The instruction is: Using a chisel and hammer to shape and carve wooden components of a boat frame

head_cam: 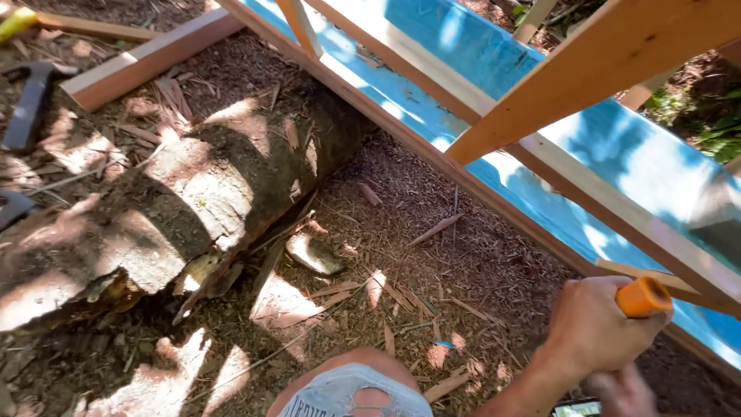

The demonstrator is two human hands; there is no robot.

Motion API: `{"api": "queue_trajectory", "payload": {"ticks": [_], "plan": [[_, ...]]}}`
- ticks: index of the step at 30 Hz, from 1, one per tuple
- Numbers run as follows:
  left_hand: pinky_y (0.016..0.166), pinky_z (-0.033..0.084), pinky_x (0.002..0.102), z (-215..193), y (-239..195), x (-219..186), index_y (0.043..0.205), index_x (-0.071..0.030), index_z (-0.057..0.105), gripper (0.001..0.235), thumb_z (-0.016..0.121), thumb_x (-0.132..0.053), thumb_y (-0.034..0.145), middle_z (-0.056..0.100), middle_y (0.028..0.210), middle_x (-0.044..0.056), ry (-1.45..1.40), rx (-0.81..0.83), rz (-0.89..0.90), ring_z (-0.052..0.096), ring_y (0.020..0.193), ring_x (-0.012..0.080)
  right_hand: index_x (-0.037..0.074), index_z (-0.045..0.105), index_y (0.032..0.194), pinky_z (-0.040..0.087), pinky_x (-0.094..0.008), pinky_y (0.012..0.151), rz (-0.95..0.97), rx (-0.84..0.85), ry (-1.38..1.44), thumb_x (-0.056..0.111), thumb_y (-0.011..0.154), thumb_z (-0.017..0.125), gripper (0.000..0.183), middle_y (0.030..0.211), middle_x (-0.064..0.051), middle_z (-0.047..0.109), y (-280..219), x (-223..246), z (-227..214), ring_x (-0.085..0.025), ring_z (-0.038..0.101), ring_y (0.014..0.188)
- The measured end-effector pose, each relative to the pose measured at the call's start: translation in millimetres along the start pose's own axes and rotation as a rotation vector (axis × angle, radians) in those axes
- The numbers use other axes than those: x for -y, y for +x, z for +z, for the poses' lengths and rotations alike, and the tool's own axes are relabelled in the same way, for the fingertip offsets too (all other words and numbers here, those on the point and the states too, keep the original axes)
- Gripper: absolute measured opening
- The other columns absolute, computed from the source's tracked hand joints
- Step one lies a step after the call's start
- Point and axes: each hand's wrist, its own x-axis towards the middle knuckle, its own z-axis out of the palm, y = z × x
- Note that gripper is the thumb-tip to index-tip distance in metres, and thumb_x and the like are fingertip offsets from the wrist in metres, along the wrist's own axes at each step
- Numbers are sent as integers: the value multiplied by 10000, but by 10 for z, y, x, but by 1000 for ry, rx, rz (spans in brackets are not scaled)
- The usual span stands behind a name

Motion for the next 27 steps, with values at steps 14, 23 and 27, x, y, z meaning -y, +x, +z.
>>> {"api": "queue_trajectory", "payload": {"ticks": [14, 23, 27], "plan": [[713, 471, 388, -330, 98, -174, 1096, 18, 525, 872, 319, -703, 651, 523, 1037, 159, -313, -130, -112, 535, 906, 242, 99, 726, 899, 375, -321, 636, 504, -489, -1035, 288, 724, 729, 258, 726, -90, 630, -1759, 1910, 1333, -231, 555, 680], [1098, 24, 520, 135, 695, 340, 1259, -124, 424, 628, 599, -268, 673, 394, 1338, 155, 714, -193, 42, 286, 1295, 266, 294, 534, 902, 535, -149, 663, 775, 166, -1483, 376, 769, 585, 165, 730, 115, 693, -2116, 1691, 869, -14, 676, 689], [1087, 100, 536, 224, 1022, 509, 1234, -149, 459, 466, 484, -231, 776, 439, 1308, 147, 1124, -78, 55, 370, 1237, 277, 289, 510, 807, 422, -146, 670, 861, 415, -1539, 304, 785, 581, 75, 700, 105, 541, -2283, 1712, 896, -22, 543, 666]]}}
